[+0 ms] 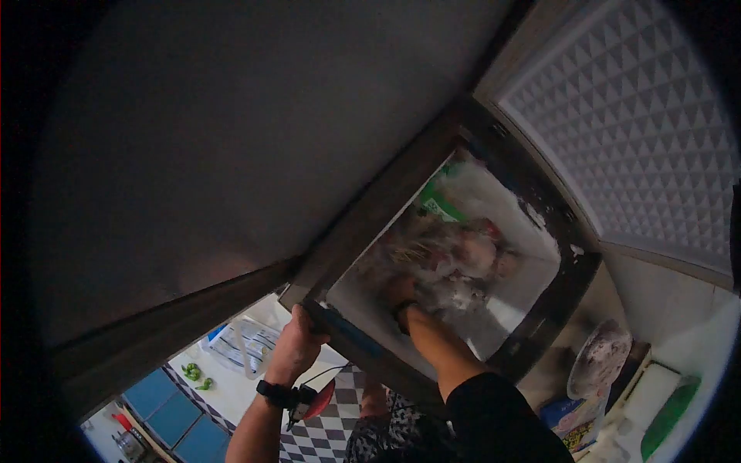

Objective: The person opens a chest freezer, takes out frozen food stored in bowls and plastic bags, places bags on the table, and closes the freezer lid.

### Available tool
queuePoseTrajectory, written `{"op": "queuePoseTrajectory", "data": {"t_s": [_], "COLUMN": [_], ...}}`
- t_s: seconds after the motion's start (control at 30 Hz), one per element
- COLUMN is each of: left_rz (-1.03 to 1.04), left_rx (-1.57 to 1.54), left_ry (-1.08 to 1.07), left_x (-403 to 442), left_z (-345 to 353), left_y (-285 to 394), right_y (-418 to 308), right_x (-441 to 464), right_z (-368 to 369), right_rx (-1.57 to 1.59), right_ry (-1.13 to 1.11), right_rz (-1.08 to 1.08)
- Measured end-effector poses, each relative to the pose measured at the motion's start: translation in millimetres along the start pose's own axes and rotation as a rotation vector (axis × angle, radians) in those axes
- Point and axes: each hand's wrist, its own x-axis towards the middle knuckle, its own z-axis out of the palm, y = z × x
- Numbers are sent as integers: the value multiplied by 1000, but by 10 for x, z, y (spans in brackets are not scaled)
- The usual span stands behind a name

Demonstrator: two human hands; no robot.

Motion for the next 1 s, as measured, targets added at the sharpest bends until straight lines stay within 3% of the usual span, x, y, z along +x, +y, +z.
{"op": "queuePoseTrajectory", "data": {"t_s": [0.1, 0.17, 0.27, 0.33, 0.37, 0.43, 0.47, 0.53, 0.67, 0.77, 0.83, 0.87, 0.93, 1.0], "left_rz": [-14, -28, -26, 94, 58, 51, 52, -13, 29, 43, 35, 7, -22, 12], "left_rx": [-15, 20, 28, 55, 30, 19, 24, 5, -10, -30, -40, -4, 35, -86], "left_ry": [-13, -11, 5, 54, 56, 46, 40, 12, 22, 34, 33, 20, -1, 7], "left_x": [3, 22, 34, 50, 6, 19, 15, 12, 65, 38, 43, 42, 53, 105], "left_z": [-27, -7, 26, 76, 30, 32, 31, 13, 49, 77, 53, 32, 43, 93], "left_y": [14, 29, -89, -192, -50, -53, -69, -51, -174, -184, -114, -88, -128, -263], "right_y": [131, 330, 632, 890, 1032, 1366, 1600, 1981, 2536, 2616, 2589, 2583, 2551, 2376], "right_x": [-30, -107, -675, -957, -1056, -1297, -1334, -1356, -1156, -1121, -1027, -950, -839, -838], "right_z": [-8, 43, -484, -901, -1148, -1675, -1596, -1682, -1870, -1985, -1836, -1773, -1665, -1713], "right_rx": [61, 113, 130, 229, 341, 550, 547, 423, 314, 511, 320, 322, -35, -99], "right_ry": [-122, 53, 245, 280, 325, 53, 261, 397, 338, 147, 490, 484, 606, 587], "right_rz": [-26, -190, -268, -252, -231, -48, -99, -89, 85, 185, 41, 46, -41, -77]}}
